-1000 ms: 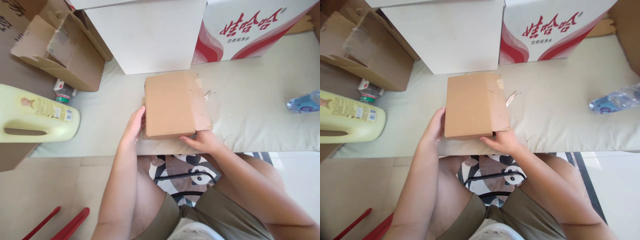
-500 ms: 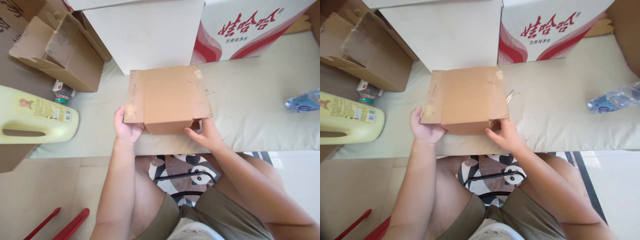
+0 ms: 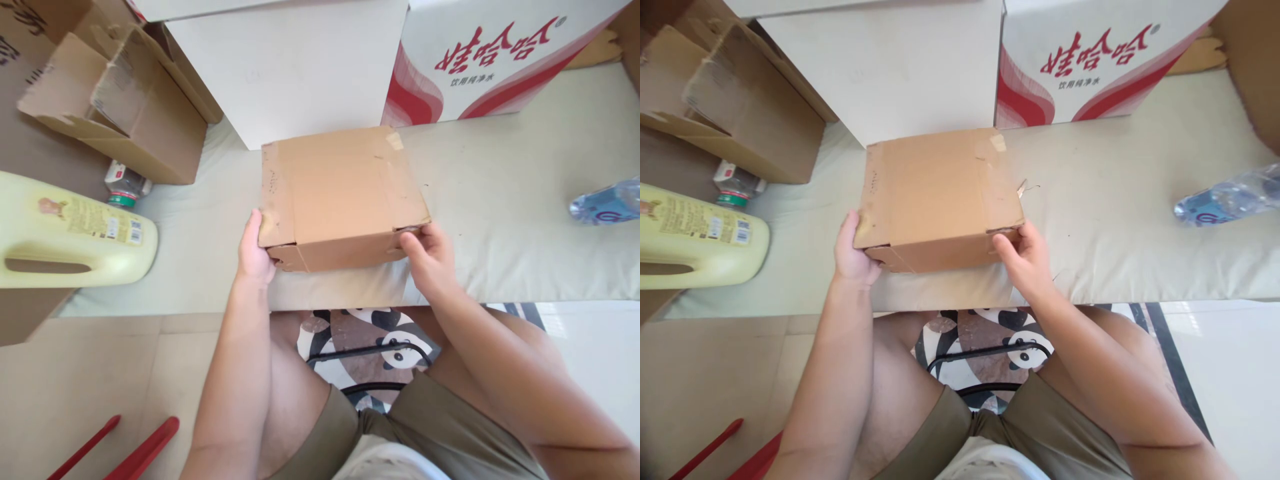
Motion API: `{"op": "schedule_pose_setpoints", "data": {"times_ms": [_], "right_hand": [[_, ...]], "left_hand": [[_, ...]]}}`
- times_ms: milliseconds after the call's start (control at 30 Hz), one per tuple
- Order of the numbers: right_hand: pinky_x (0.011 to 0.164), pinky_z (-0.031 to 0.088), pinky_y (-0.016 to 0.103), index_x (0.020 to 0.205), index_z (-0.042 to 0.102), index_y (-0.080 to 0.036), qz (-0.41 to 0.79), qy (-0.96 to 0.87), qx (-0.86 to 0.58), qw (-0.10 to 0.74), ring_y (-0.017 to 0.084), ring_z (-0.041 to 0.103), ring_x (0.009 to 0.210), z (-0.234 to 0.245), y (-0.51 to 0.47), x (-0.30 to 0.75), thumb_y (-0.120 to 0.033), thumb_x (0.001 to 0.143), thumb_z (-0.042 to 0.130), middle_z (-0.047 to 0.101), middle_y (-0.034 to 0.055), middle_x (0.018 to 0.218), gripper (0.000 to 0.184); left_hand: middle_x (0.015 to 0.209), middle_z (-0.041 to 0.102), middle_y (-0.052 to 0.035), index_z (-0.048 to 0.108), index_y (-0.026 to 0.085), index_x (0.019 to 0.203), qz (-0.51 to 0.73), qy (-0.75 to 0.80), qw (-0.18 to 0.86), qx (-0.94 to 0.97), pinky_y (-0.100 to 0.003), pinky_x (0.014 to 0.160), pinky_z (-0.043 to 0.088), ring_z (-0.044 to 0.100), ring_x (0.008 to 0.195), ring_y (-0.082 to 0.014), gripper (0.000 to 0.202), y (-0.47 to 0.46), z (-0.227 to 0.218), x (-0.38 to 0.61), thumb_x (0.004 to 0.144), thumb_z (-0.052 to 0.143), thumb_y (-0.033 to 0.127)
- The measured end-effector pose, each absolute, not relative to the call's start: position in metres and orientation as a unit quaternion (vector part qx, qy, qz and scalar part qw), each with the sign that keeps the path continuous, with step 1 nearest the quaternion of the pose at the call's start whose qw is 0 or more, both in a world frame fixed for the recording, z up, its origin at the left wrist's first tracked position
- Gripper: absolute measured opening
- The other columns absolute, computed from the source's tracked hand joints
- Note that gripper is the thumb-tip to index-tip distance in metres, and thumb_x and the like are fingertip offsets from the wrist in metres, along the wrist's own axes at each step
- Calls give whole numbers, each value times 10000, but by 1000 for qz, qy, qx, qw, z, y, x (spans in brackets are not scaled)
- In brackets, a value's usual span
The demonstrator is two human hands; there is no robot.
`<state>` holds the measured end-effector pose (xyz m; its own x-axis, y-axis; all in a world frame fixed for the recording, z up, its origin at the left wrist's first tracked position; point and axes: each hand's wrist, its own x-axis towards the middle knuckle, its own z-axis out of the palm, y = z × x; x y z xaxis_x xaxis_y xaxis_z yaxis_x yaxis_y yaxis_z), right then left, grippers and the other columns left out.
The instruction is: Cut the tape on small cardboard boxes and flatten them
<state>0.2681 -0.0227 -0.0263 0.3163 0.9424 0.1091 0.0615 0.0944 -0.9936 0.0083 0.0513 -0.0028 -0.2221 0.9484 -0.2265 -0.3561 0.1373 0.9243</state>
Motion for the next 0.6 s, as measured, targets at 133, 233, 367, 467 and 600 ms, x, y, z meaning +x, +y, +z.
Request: {"op": "schedule_pose_setpoints", "data": {"times_ms": [133,233,367,467,600], "right_hand": [[639,529,319,732,635,-232,407,-371,-560,620,184,639,667,-30,-18,274,-626,847,679,637,-2,668,412],[557,464,286,655,580,-229,403,-318,-582,630,153,578,579,-28,-16,274,-599,815,720,601,-14,616,427],[570,473,301,669,582,-235,399,-294,-572,654,150,556,551,-24,-16,272,-509,791,757,575,-30,596,347],[561,461,326,661,571,-243,389,-309,-563,660,166,548,539,-25,-19,274,-506,813,729,574,-21,592,343],[518,419,353,601,551,-257,400,-333,-554,649,190,514,505,-26,-20,282,-526,773,733,527,-3,540,368]], "left_hand": [[909,767,-104,676,197,809,555,531,564,305,-454,868,660,720,1173,-366,340,49,-8,4,805,720,533],[833,739,-98,655,196,798,542,512,571,343,-435,828,660,735,1132,-355,356,51,-12,1,833,677,550],[800,721,-76,644,199,774,571,500,545,356,-385,826,643,749,1065,-308,310,57,-13,-2,864,613,493],[871,743,-44,683,208,824,579,525,508,362,-318,825,617,743,1037,-245,141,62,-12,-4,817,693,348],[1109,749,-18,722,232,983,589,522,486,381,-234,911,563,691,1135,-180,247,68,-24,-12,771,838,282]]}}
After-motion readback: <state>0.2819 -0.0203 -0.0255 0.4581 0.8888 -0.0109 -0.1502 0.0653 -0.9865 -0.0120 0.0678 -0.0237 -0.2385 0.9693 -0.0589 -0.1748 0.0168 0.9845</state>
